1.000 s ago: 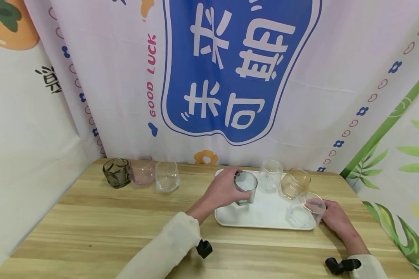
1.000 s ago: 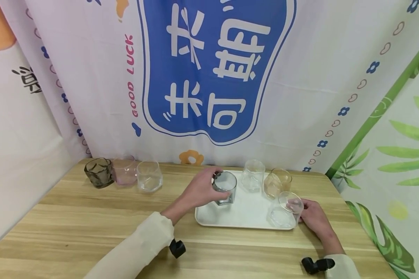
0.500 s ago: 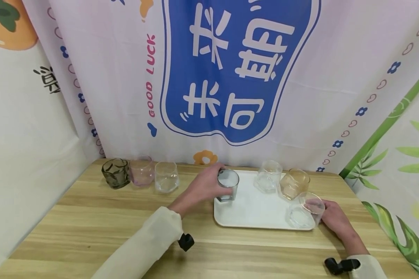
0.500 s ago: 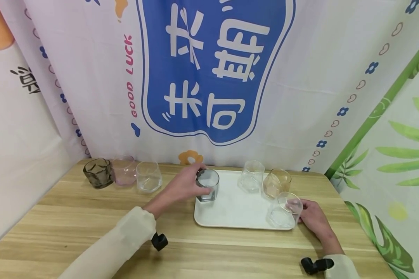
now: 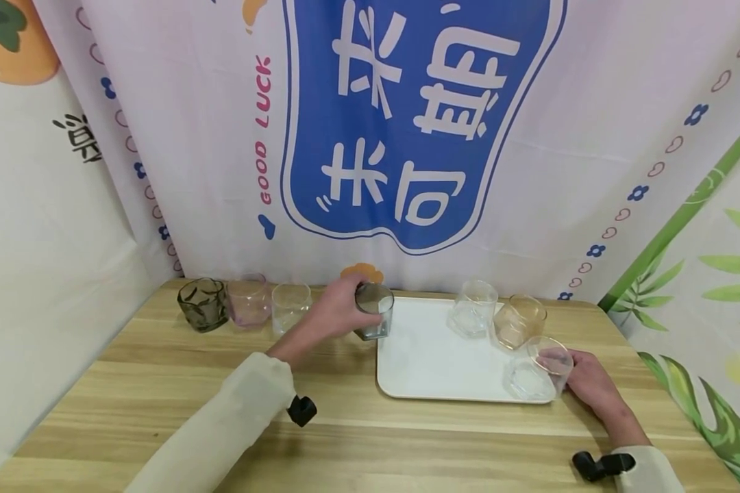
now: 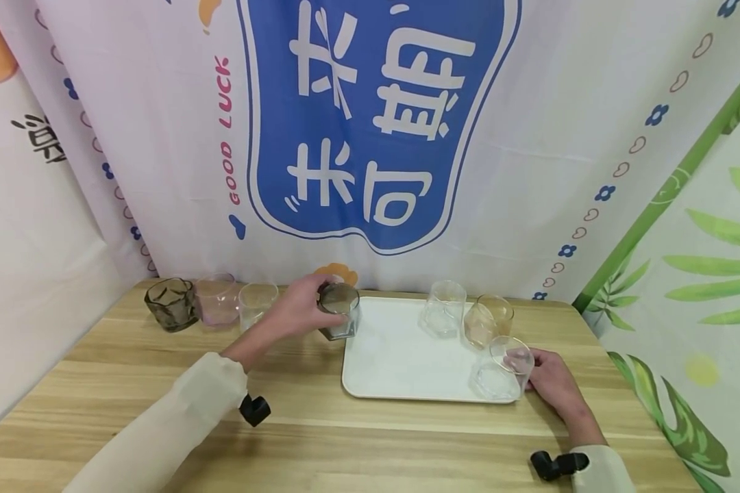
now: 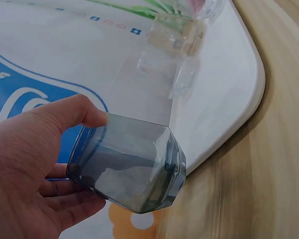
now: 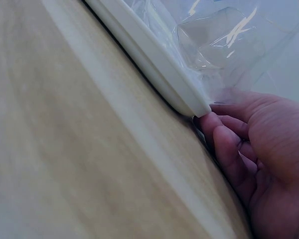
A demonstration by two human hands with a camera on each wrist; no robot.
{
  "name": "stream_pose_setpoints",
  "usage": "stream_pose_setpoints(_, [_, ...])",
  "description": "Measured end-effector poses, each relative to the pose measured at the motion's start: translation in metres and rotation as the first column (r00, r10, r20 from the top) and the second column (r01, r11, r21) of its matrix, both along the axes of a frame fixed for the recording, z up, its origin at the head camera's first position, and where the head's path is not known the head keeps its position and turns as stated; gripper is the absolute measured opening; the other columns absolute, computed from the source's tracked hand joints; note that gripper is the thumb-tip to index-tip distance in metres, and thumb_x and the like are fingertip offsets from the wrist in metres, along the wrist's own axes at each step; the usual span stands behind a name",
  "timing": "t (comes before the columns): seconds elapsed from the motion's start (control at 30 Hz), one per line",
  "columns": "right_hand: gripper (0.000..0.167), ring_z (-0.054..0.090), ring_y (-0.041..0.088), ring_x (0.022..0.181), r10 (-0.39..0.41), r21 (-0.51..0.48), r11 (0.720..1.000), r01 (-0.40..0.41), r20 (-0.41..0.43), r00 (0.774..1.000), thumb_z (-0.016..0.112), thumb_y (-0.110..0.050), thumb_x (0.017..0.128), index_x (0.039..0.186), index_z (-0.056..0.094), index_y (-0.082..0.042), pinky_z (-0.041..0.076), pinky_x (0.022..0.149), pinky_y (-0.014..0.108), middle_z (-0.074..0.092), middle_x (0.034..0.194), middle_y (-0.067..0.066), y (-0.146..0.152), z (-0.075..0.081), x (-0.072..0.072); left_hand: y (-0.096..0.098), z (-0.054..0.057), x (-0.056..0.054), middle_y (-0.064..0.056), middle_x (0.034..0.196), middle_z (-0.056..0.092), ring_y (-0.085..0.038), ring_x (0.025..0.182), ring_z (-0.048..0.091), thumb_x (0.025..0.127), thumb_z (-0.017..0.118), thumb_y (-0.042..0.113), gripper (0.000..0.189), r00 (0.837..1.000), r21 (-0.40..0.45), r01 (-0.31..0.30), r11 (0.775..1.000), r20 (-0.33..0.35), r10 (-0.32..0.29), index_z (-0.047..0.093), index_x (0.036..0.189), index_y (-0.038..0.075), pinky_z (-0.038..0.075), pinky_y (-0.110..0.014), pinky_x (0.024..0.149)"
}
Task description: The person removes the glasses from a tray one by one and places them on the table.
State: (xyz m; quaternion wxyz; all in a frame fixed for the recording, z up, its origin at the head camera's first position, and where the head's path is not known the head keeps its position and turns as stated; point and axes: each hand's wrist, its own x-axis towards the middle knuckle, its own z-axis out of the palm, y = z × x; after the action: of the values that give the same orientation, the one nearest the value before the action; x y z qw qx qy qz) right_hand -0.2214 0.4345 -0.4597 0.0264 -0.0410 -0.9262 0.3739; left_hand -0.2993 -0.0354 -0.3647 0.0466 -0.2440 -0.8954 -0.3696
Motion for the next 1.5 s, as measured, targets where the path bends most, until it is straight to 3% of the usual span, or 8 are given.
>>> stream_pose_setpoints(0.17, [0.055, 0.051, 0.049, 0.129, -0.003, -0.009, 1.0, 0.003, 0.002, 1.0, 0.067, -0.045, 0.099, 0.125, 0.07, 0.004, 0.041, 0.103, 0.061, 0.06, 0.135, 0.03, -0.001, 0.0, -0.001, -0.012, 0.003, -0.007, -0.015, 0.115, 0.067, -0.033, 0.102, 0.064, 0.078, 0.087, 0.021, 0.059, 1.0, 0.003, 0.003, 1.0, 0.012, -0.003, 0.063, 0.126, -0.003, 0.055, -0.042, 0.087])
stream_pose_setpoints(0.3, [0.056, 0.051, 0.047, 0.129, -0.002, -0.009, 1.0, 0.002, 0.005, 1.0, 0.067, -0.046, 0.099, 0.126, 0.07, 0.003, 0.043, 0.101, 0.057, 0.06, 0.135, 0.029, -0.002, 0.001, -0.002, -0.02, 0.004, -0.01, -0.015, 0.117, 0.067, -0.03, 0.1, 0.063, 0.079, 0.085, 0.023, 0.063, 0.998, -0.021, -0.023, 1.0, 0.051, 0.024, 0.061, 0.131, -0.003, 0.056, -0.041, 0.087])
stream_pose_setpoints(0.43, [0.054, 0.052, 0.045, 0.129, -0.003, 0.002, 1.0, 0.003, -0.001, 1.0, 0.067, -0.045, 0.099, 0.125, 0.071, 0.002, 0.042, 0.101, 0.051, 0.061, 0.135, 0.027, -0.002, 0.001, -0.001, -0.027, 0.005, -0.012, -0.014, 0.118, 0.066, -0.028, 0.101, 0.062, 0.079, 0.085, 0.024, 0.065, 0.996, -0.037, -0.06, 0.997, 0.066, 0.063, 0.06, 0.132, -0.003, 0.056, -0.042, 0.088])
stream_pose_setpoints(0.77, [0.053, 0.052, 0.044, 0.129, -0.002, -0.007, 1.0, 0.002, -0.005, 1.0, 0.067, -0.044, 0.1, 0.124, 0.071, 0.003, 0.042, 0.102, 0.052, 0.062, 0.134, 0.027, -0.003, 0.0, -0.001, -0.038, 0.0, -0.012, -0.018, 0.125, 0.065, -0.03, 0.106, 0.06, 0.08, 0.086, 0.03, 0.072, 0.991, -0.073, -0.102, 0.992, 0.077, 0.107, 0.057, 0.137, -0.004, 0.053, -0.046, 0.093])
stream_pose_setpoints(1.07, [0.056, 0.05, 0.048, 0.13, -0.004, -0.001, 1.0, 0.004, -0.001, 1.0, 0.065, -0.046, 0.1, 0.126, 0.069, 0.004, 0.04, 0.104, 0.06, 0.059, 0.137, 0.029, 0.0, 0.0, -0.001, -0.041, -0.004, -0.013, -0.015, 0.113, 0.067, -0.028, 0.095, 0.061, 0.078, 0.084, 0.027, 0.061, 0.995, -0.067, -0.088, 0.994, 0.035, 0.091, 0.062, 0.126, -0.004, 0.054, -0.042, 0.084])
stream_pose_setpoints(1.5, [0.055, 0.05, 0.049, 0.13, 0.0, 0.008, 1.0, 0.0, -0.001, 1.0, 0.064, -0.045, 0.101, 0.125, 0.07, 0.004, 0.04, 0.103, 0.061, 0.058, 0.136, 0.031, -0.002, 0.0, 0.0, -0.037, -0.012, -0.015, -0.016, 0.12, 0.066, -0.028, 0.1, 0.06, 0.081, 0.084, 0.026, 0.063, 0.989, -0.16, -0.123, 0.979, 0.065, 0.135, 0.06, 0.131, -0.004, 0.053, -0.043, 0.09])
